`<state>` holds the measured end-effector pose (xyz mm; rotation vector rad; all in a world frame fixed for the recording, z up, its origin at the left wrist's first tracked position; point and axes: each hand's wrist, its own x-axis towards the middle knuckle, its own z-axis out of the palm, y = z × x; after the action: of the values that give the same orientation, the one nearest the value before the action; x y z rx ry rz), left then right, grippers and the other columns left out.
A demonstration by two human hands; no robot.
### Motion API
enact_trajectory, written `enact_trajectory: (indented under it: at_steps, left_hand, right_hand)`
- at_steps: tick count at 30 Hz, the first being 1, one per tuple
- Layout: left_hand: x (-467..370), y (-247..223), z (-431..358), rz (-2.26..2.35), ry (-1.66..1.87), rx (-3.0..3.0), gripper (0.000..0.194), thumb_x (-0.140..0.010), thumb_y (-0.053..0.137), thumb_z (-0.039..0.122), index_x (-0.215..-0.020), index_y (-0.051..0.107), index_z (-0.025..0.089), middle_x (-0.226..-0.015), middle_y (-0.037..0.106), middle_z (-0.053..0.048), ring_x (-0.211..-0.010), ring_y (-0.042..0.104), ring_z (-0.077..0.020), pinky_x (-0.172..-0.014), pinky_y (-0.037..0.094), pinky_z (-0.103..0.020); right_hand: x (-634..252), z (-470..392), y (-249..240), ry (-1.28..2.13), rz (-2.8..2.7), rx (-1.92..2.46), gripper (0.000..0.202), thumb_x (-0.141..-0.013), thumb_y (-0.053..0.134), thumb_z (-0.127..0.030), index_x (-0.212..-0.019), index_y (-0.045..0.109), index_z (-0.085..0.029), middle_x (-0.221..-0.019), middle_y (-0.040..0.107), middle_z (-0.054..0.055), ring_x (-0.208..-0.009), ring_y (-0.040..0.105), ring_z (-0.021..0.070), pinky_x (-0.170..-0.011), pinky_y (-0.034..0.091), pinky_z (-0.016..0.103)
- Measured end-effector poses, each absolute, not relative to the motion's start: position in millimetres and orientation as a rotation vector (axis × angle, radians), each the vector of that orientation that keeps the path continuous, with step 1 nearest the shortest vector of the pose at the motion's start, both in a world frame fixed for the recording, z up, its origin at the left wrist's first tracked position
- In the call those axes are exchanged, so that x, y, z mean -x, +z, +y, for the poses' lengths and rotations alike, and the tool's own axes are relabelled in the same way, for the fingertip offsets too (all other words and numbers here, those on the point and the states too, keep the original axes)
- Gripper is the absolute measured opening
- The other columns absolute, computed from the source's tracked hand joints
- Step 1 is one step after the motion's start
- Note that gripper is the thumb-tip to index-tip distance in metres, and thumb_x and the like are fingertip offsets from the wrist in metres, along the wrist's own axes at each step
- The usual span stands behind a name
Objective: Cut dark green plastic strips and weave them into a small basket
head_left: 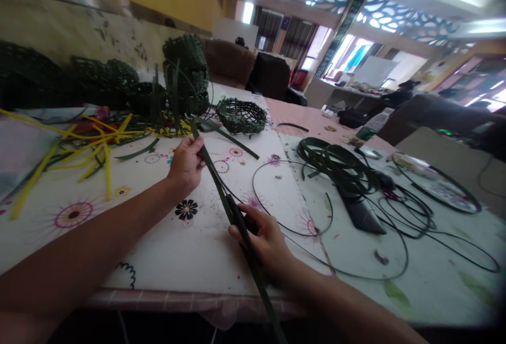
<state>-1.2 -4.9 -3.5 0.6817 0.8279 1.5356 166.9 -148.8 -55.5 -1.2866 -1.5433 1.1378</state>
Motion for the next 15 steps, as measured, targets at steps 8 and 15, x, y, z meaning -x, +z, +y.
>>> enact_trajectory:
  at_steps: [8, 15]
  left_hand:
    - [-6, -2, -19, 0.796, 1.515, -0.744, 0.030, -0.091, 0.057, 0.011, -0.067, 0.039, 0.019, -0.049, 0.038, 0.008, -0.036, 0.029, -0.0038, -0.036, 0.023, -0.015]
    - [-5, -4, -17, 0.794, 1.500, -0.727, 0.030, -0.090, 0.057, 0.012, -0.067, 0.040, 0.018, -0.048, 0.038, 0.008, -0.036, 0.029, -0.0033, -0.036, 0.025, -0.014]
  right_hand:
    - [-167, -150, -57, 1.153, -1.488, 1.254, 0.038, -0.081, 0.073, -0.042, -0.111, 0.067, -0.019, -0.077, 0.057, 0.000, -0.069, 0.050, 0.0138, -0.062, 0.042, 0.025]
    - [-165, -151, -45, 1.213, -1.509, 1.224, 0.025, -0.085, 0.068, -0.040, -0.091, 0.064, -0.017, -0.069, 0.040, -0.004, -0.064, 0.036, 0.0110, -0.055, 0.031, 0.023]
